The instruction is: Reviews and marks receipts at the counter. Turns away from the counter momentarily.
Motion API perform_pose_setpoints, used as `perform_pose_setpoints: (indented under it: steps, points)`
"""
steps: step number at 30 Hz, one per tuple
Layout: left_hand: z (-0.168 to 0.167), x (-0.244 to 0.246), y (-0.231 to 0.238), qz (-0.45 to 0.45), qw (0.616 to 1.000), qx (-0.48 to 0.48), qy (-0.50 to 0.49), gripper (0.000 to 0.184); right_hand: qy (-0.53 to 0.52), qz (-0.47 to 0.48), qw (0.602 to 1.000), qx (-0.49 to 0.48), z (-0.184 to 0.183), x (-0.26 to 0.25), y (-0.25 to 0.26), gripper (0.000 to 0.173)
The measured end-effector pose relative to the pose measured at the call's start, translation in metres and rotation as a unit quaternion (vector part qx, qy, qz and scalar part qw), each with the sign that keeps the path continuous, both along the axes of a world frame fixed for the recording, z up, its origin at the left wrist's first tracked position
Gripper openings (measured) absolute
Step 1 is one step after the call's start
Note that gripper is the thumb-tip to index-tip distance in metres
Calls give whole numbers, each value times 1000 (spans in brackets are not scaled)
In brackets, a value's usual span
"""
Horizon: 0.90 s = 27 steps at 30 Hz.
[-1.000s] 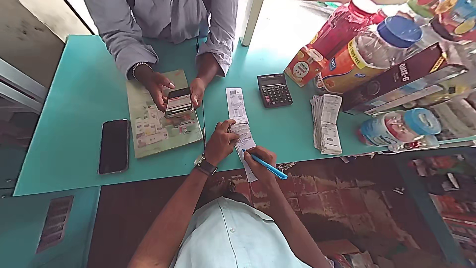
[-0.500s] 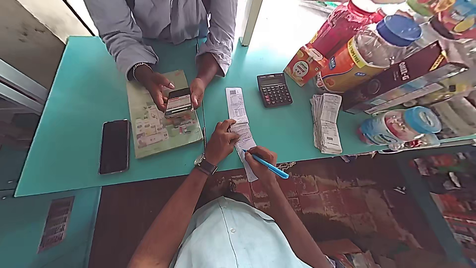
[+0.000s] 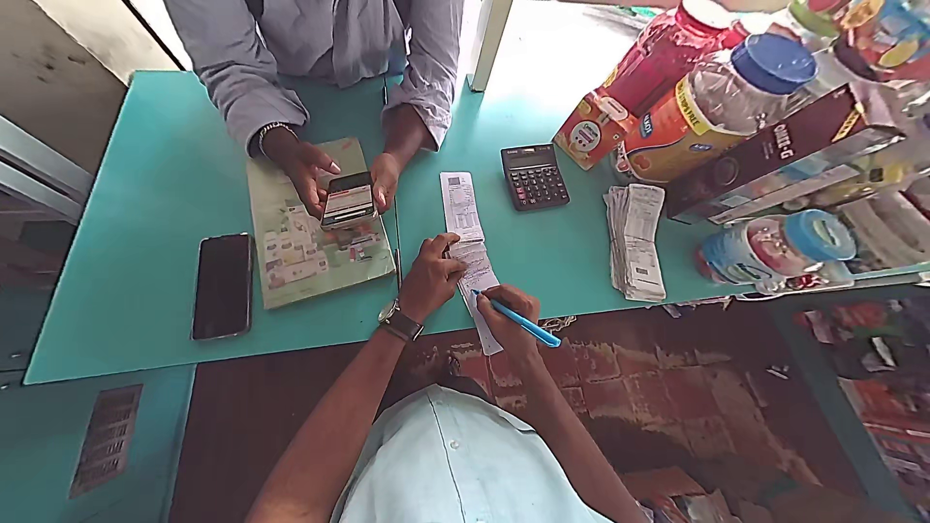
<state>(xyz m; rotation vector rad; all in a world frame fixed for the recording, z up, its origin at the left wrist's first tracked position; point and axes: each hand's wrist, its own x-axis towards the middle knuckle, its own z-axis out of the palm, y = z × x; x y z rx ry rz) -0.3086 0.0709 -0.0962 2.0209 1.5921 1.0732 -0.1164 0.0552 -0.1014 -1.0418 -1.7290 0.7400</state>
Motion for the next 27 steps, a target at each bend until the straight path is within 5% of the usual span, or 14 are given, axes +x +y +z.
perform_pose_setpoints:
  steps: [27]
  points:
    - [-3, 0, 0, 0, 1000, -5, 2, 10, 37, 37, 997, -61, 8, 11, 6, 14]
